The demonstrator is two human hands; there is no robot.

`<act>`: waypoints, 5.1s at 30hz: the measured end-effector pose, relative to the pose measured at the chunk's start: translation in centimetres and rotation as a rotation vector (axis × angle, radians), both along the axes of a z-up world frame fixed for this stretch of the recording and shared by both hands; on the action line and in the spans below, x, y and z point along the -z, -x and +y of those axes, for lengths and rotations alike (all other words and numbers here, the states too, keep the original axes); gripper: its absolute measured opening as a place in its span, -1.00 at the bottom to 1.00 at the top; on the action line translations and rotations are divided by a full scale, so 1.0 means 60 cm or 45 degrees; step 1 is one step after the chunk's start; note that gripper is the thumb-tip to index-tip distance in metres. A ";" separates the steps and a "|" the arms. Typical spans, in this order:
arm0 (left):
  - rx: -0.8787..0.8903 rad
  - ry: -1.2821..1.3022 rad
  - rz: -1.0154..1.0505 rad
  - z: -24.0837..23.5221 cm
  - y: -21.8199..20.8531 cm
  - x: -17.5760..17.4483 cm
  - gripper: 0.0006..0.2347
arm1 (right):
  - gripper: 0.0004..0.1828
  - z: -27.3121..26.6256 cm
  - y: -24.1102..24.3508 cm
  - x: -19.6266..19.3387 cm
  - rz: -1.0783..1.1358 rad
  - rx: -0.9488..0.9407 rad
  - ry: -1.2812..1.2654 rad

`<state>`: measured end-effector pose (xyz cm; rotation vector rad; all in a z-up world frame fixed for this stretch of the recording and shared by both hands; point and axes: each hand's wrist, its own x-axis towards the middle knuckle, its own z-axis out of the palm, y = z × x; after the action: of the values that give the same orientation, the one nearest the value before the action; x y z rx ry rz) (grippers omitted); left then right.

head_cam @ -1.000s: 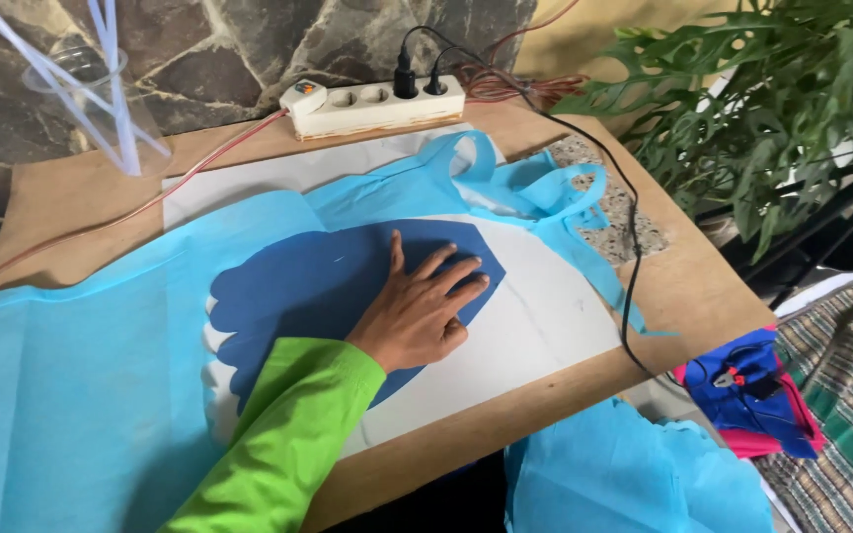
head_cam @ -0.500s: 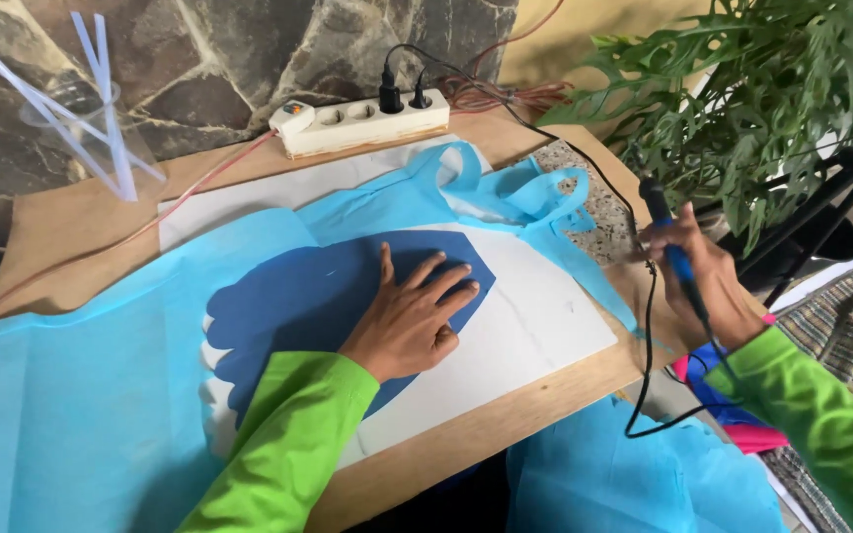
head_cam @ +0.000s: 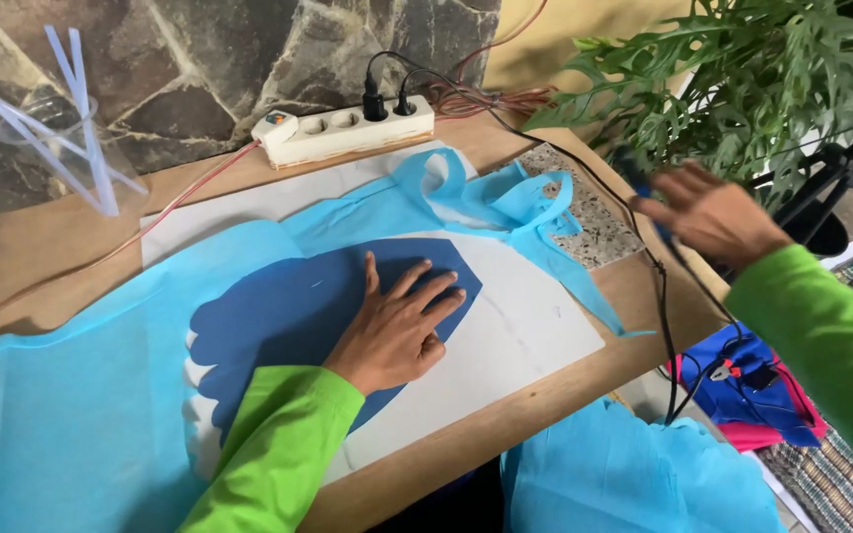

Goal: Using a heat tool to cut out specific shapes from blue fabric on a workbench.

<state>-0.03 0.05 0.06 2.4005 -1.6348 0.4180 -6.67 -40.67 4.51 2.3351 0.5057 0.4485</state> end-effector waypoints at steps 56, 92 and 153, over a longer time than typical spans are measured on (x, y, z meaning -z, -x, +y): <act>0.011 0.003 -0.040 0.001 -0.006 0.017 -0.57 | -0.74 0.325 0.018 -0.026 -0.029 -0.175 -0.903; -0.178 0.242 0.003 -0.016 0.014 0.067 -0.79 | -0.60 0.411 0.021 -0.029 0.548 -0.369 -1.702; -0.229 0.216 0.022 0.238 0.202 -0.042 -0.36 | -0.81 0.517 0.118 0.017 0.306 -1.252 -1.153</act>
<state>-12.16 14.30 2.56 2.4222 -1.3232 0.5414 -13.72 -9.67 3.47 2.8259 1.9184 0.9975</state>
